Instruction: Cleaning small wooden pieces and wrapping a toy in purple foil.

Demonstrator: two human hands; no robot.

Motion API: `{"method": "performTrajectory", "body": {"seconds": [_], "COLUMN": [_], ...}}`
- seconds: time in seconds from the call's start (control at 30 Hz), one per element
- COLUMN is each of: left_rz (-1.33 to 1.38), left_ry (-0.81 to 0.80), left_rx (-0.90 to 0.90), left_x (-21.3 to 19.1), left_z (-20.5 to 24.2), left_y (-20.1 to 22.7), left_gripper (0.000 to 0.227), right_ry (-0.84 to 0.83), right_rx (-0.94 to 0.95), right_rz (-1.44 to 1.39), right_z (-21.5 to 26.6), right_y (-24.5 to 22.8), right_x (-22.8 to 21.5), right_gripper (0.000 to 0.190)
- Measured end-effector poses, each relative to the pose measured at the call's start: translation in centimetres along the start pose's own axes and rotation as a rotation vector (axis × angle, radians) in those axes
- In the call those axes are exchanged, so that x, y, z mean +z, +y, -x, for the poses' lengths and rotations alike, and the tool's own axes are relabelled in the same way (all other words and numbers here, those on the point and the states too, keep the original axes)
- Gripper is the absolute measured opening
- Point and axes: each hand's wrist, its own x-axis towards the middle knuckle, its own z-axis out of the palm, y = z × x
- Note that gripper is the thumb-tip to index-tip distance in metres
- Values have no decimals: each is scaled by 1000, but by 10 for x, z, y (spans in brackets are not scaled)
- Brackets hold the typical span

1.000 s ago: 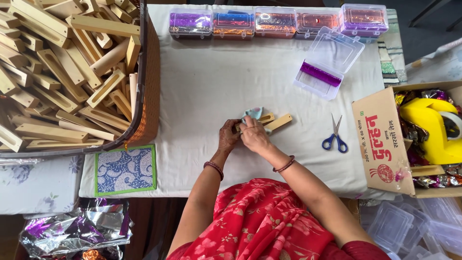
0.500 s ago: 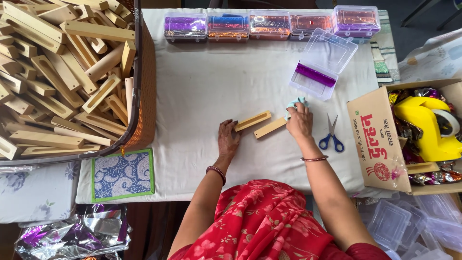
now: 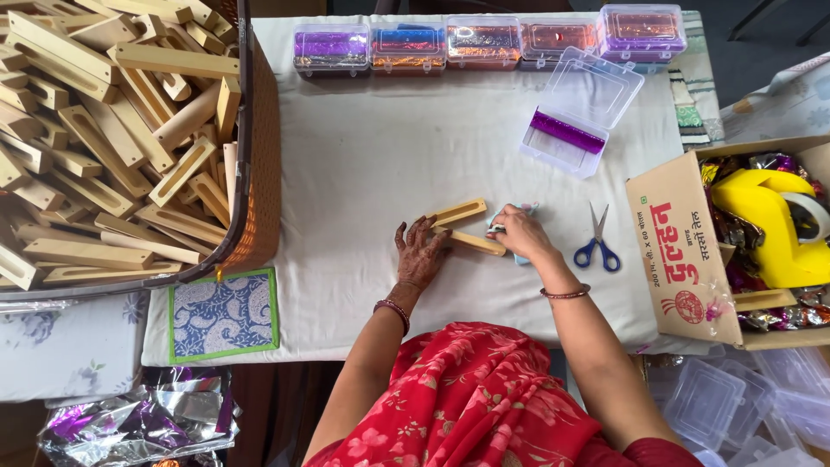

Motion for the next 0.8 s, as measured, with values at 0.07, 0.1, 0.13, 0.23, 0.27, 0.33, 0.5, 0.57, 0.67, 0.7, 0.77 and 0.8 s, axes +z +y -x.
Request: {"method": "performTrajectory", "body": {"seconds": [0.07,0.1,0.13,0.23,0.27,0.33,0.5,0.57,0.67,0.7,0.77,0.8], "left_rz": [-11,-19,-20,-112,-178,-244,97,121,136,124,115,105], "left_ry": [-15,-33,-35,-17,-58,-95,-90,-122,-237,-321,-314,-309], "left_rx": [-19,-45,-48,50,43,41,-265,-202,-219,-297,-307,-314], "left_x": [1,2,2,-2,-8,-23,-25,-40,-39,-36,-29,-26], "left_z": [-5,-4,-8,-18,-23,-32,-20,-25,-27,-26,-23,-20], "left_y": [0,0,-2,-6,-4,-1,-18,-12,-13,-15,-20,-22], "left_gripper": [42,39,39,33,28,24,49,72,101,106,108,111], "right_ry": [70,131,127,591,601,616,628,555,423,363,304,247], "right_rx": [6,12,12,-117,-46,25,-21,-80,-282,-423,-427,-427], "right_rz": [-56,-111,-112,-172,-237,-298,-201,-234,-229,-194,-36,121], "right_z": [1,4,3,4,4,4,-2,-5,-5,-4,-8,-10], "right_y": [-10,-15,-16,-20,-22,-22,-25,-46,-86,-101,-105,-108], "right_x": [0,2,5,13,15,18,42,52,61,63,75,82], "right_gripper": [28,30,30,26,24,22,29,33,38,38,33,28]}}
